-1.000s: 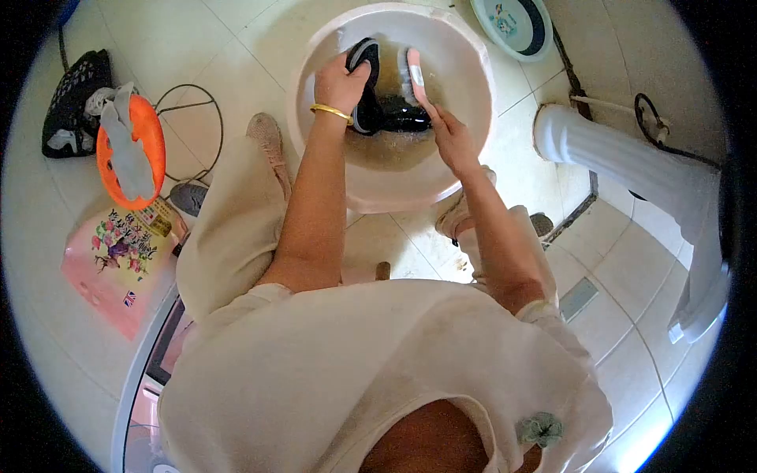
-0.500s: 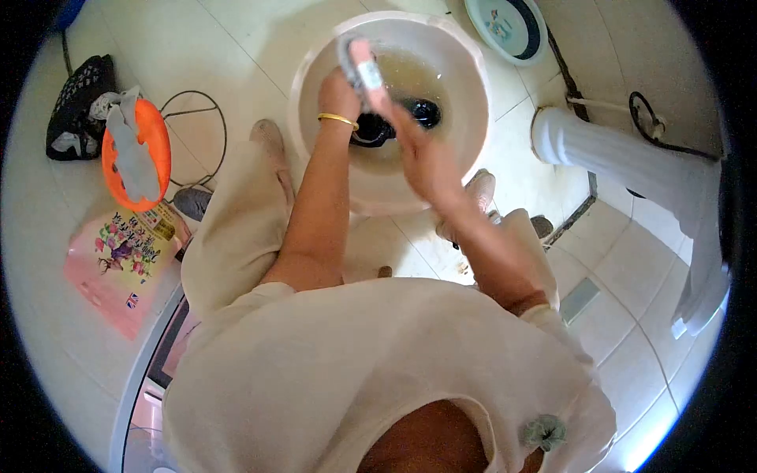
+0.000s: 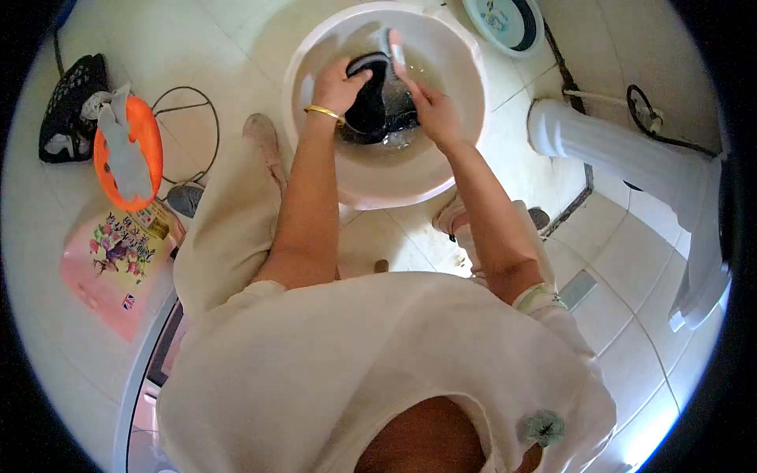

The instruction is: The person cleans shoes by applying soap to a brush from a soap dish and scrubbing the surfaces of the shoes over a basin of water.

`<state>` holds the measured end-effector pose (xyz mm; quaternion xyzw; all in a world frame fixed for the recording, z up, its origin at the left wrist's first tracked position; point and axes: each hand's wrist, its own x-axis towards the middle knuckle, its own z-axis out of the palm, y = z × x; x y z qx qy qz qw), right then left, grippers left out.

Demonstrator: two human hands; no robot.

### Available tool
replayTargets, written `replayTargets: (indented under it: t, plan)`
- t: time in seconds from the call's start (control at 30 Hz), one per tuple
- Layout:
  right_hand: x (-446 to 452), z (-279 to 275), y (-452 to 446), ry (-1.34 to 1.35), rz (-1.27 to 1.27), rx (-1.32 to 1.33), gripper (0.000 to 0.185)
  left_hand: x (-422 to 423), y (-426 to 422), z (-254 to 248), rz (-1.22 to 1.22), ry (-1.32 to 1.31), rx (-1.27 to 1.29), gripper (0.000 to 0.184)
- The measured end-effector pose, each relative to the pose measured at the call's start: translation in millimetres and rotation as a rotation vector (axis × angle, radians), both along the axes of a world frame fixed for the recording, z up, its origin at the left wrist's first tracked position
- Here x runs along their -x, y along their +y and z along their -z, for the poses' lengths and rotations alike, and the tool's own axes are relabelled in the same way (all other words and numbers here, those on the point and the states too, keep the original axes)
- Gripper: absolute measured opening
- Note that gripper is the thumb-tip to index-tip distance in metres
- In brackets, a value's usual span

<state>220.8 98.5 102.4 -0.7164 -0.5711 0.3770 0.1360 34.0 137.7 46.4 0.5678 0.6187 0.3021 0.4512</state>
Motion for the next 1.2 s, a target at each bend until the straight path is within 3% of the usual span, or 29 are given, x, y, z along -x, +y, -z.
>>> replayTargets:
  t: [0.07, 0.17, 0.2, 0.3, 0.43, 0.53, 0.63, 0.77, 0.83, 0.9, 0.97, 1.1, 1.17, 1.2]
  plan:
    - [-14, -1, 5, 0.101, 0.018, -0.043, 0.036, 1, 4, 4, 0.127, -0.158, -0.002, 0.032]
    - [-30, -6, 10, 0.222, 0.033, -0.111, 0.043, -10, 4, -19, 0.303, -0.162, -0.005, 0.038]
    - [-24, -19, 12, 0.205, 0.067, 0.024, 0.047, -15, 2, -32, 0.354, -0.056, -0.07, 0.043]
    - [-18, -26, 16, 0.177, -0.077, 0.017, 0.045, -30, -1, -23, 0.376, -0.089, 0.002, 0.045]
    - [-16, -28, 19, 0.17, 0.017, 0.08, 0.037, -37, -5, -3, 0.169, -0.319, -0.019, 0.051]
    - [-4, -40, 15, 0.048, 0.193, -0.02, 0.037, -50, -10, -14, -0.12, 0.152, -0.311, 0.046]
    - [-6, -26, 9, 0.023, 0.379, -0.046, 0.033, -51, -7, -47, -0.425, -0.123, 0.206, 0.052]
    - [2, -19, -7, 0.173, 0.518, -0.132, 0.034, -63, -29, -19, -0.126, -0.778, 1.274, 0.082]
    - [11, -27, -14, 0.211, 0.569, -0.128, 0.033, -72, -41, -1, -0.075, -1.356, 1.273, 0.083]
    - [17, -30, -22, 0.199, 0.562, -0.168, 0.033, -80, -43, 0, -0.167, -1.569, 1.223, 0.085]
    - [19, -26, -31, 0.139, 0.493, -0.252, 0.033, -81, -31, -45, -0.399, -1.407, 1.164, 0.086]
    - [21, -8, -47, 0.107, 0.414, -0.283, 0.031, -73, -20, -52, -0.413, -1.366, 1.111, 0.077]
    - [27, -1, -54, 0.073, 0.368, -0.239, 0.031, -78, -21, -49, -0.485, -1.279, 0.905, 0.05]
    - [29, 1, -55, 0.056, 0.344, -0.219, 0.031, -83, -25, -27, -0.548, -1.229, 0.927, 0.046]
